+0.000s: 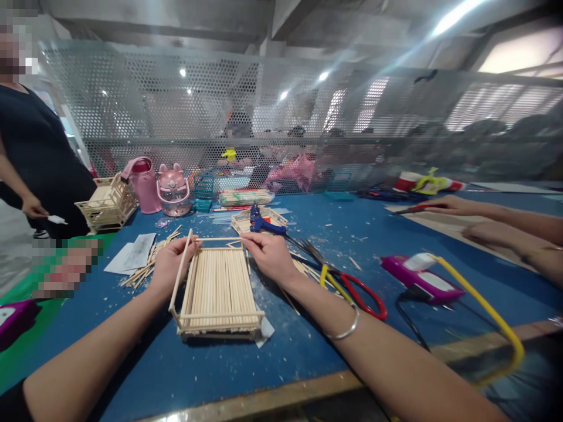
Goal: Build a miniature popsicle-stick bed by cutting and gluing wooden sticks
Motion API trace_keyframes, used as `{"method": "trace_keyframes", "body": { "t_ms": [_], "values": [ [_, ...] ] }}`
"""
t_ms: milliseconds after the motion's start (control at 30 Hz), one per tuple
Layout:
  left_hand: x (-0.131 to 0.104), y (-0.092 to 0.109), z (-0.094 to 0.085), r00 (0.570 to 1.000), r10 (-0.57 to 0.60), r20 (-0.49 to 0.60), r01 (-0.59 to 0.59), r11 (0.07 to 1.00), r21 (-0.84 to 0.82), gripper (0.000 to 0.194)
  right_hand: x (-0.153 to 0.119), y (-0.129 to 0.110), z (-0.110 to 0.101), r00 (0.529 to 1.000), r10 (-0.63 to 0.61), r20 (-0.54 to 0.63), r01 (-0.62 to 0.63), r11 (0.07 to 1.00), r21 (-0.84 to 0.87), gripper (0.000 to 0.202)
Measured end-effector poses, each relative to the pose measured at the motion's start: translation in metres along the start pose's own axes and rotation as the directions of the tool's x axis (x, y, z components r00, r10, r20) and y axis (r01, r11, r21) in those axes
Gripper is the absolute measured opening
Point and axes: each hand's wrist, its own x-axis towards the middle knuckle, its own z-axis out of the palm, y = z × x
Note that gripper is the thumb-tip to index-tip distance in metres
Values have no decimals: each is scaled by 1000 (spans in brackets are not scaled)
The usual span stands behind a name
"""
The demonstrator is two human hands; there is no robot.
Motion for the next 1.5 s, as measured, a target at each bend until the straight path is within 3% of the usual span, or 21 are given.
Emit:
{"method": "trace_keyframes", "body": {
  "t_ms": [333,667,833,1133,1367,1500],
  "values": [
    [2,-3,1,999,31,13,-31,999,-14,40,0,-1,0,1000,-14,-19,14,1000,1,18],
    [0,2,4,990,140,-19,-134,974,184,26,1,-2,1,1000,-1,-5,2,1000,9,19],
    [1,-1,1,993,119,-6,-117,984,135,25,0,-4,0,1000,12,23,-13,999,30,20],
    [2,-1,0,993,114,-16,-111,987,117,25,0,-5,0,997,68,45,-73,991,111,22],
    [4,-7,-1,994,112,3,-112,984,138,28,4,-3,3,972,218,81,-232,935,267,23],
    [5,-6,-4,997,82,10,-83,993,84,30,4,-2,3,972,223,76,-235,936,261,23]
  ]
}}
